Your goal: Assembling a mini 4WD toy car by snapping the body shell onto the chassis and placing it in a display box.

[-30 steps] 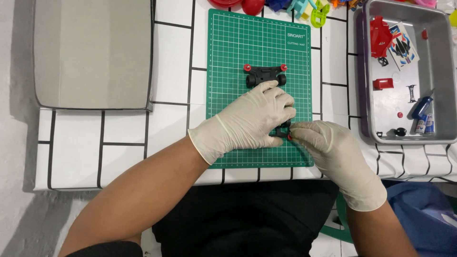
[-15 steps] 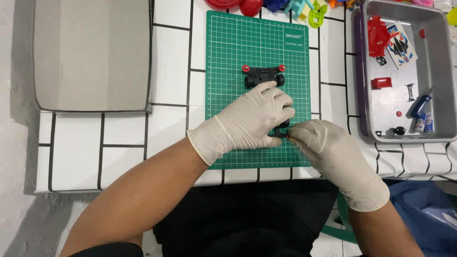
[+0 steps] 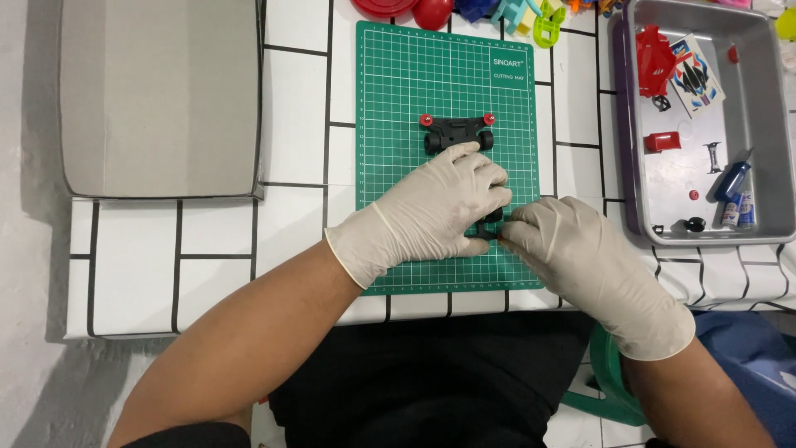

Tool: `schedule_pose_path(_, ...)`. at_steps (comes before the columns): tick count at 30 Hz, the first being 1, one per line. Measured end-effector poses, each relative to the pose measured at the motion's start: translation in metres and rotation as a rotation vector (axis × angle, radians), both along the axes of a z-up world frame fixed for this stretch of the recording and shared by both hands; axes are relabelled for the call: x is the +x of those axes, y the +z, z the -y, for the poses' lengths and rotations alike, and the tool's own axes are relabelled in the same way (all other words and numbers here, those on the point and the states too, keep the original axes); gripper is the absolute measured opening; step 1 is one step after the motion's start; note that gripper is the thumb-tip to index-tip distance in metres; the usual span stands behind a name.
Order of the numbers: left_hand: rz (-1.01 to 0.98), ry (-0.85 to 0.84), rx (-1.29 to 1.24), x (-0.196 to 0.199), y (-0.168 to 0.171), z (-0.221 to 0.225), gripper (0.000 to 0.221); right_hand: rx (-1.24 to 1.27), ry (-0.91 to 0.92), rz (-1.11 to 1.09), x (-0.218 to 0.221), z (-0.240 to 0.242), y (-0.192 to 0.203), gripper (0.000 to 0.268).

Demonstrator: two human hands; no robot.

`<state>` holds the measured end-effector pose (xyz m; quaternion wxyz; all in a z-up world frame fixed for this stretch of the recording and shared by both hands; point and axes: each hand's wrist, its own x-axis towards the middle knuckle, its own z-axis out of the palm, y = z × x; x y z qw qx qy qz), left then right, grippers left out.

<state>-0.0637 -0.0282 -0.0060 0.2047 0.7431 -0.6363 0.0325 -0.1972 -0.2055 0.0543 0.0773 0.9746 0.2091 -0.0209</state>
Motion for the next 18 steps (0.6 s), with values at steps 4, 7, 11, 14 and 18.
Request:
schedule_pose_path(4,-0.011,-0.004,-0.001,0.001,0.0,0.0,0.058,-0.046,0.02,-0.029,0.005,0.002,0.003,0.01)
schedule_pose_path(7,-0.011,-0.01,-0.008,0.001,-0.001,0.0,0.058,-0.047,0.031,-0.046,0.009,0.005,-0.003,0.011)
schedule_pose_path(11,-0.003,-0.011,-0.011,0.002,-0.006,0.0,0.058,0.071,-0.06,-0.153,0.012,0.005,0.002,0.013)
schedule_pose_path(14,0.064,-0.042,-0.007,0.005,0.003,-0.002,0.06,0.225,-0.173,-0.242,0.009,0.01,0.017,0.021)
schedule_pose_path(18,0.135,-0.072,-0.014,0.007,0.009,-0.003,0.06,0.386,-0.177,-0.132,-0.002,0.018,0.01,0.024)
